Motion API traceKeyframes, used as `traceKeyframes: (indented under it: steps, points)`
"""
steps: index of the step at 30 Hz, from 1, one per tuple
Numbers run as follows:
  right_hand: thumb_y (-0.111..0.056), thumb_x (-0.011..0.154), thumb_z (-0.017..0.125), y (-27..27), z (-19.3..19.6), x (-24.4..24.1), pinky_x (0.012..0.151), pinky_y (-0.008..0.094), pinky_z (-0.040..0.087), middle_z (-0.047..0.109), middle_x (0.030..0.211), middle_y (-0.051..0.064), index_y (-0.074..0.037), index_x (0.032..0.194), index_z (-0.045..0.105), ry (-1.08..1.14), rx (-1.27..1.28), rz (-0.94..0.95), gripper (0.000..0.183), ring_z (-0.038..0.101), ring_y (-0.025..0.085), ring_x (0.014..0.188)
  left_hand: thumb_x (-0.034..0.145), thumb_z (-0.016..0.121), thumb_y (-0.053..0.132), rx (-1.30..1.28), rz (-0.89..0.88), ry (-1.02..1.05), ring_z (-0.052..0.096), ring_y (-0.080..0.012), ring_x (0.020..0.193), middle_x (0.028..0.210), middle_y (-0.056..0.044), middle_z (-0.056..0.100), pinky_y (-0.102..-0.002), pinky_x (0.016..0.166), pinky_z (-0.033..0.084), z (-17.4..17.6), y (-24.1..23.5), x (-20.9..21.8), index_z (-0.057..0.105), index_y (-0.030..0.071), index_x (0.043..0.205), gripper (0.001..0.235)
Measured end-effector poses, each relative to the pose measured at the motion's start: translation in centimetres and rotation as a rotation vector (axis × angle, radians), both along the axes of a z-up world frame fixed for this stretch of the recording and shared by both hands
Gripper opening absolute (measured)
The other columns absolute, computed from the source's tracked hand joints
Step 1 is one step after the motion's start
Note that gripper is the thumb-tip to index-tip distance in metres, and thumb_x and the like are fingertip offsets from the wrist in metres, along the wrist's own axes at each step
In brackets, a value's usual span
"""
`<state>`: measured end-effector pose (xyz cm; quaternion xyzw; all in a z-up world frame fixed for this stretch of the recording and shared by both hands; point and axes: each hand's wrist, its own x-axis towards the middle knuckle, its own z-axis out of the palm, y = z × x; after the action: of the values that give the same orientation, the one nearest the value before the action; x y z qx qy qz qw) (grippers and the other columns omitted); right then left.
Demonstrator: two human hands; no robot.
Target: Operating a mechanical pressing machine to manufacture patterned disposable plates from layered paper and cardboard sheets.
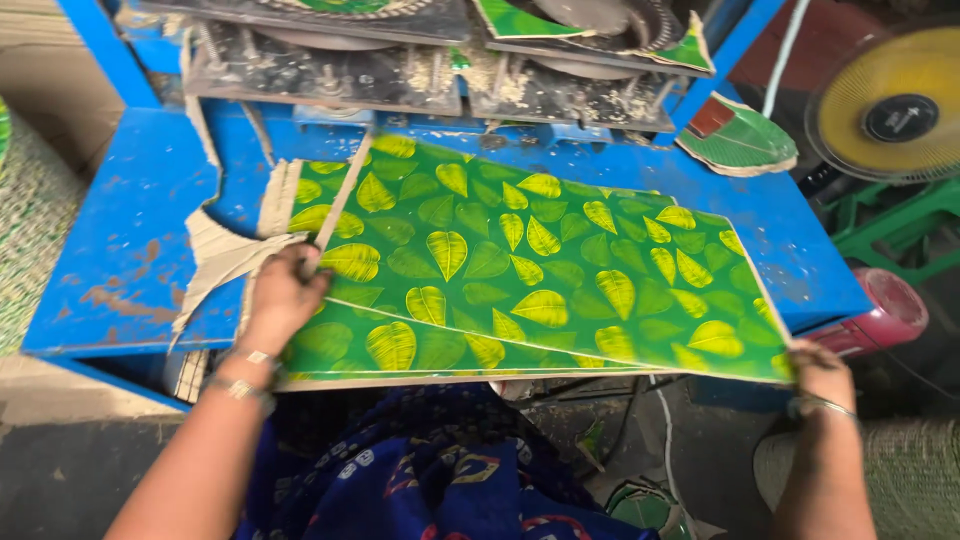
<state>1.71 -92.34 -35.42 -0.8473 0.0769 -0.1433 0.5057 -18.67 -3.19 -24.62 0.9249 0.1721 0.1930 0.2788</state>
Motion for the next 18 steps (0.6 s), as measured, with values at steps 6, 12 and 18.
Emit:
traceKeyframes:
  steps: [6, 12, 18]
  points:
    - [-0.023, 0.099, 0.054, 7.4, 11.3, -6.4, 0.105, 0.043, 0.054, 0.07, 0.111, 0.009, -0.006, 0.1, 0.066, -0.434, 1.062, 0.144, 0.02, 0.066, 0.026, 0.11, 0.093, 0.069, 0.006, -0.842, -0.344, -0.339, 0.065, -0.0066, 0.084, 0.104, 0.0, 0.069, -0.022, 0.072, 0.052, 7.0, -4.3, -5.8, 0.067, 0.009, 0.126, 0.034]
    - [-0.023, 0.104, 0.062, 8.9, 14.0, -4.4, 0.111, 0.049, 0.053, 0.064, 0.112, 0.013, -0.005, 0.097, 0.064, -0.641, 1.114, 0.271, 0.019, 0.063, 0.031, 0.112, 0.101, 0.067, -0.004, -0.356, -0.114, -0.546, 0.055, -0.0069, 0.084, 0.108, -0.001, 0.058, -0.021, 0.072, 0.047, 10.2, -4.1, -11.0, 0.06, 0.004, 0.122, 0.024]
    - [-0.032, 0.1, 0.069, 8.1, 18.7, -3.8, 0.091, 0.042, 0.054, 0.067, 0.116, 0.011, -0.008, 0.115, 0.071, -0.191, 0.359, 0.056, 0.028, 0.064, 0.026, 0.105, 0.113, 0.058, -0.009, -0.895, -0.184, -0.762, 0.061, -0.0087, 0.085, 0.098, -0.002, 0.055, -0.031, 0.084, 0.062, 8.3, -2.3, -13.4, 0.054, 0.003, 0.115, 0.013]
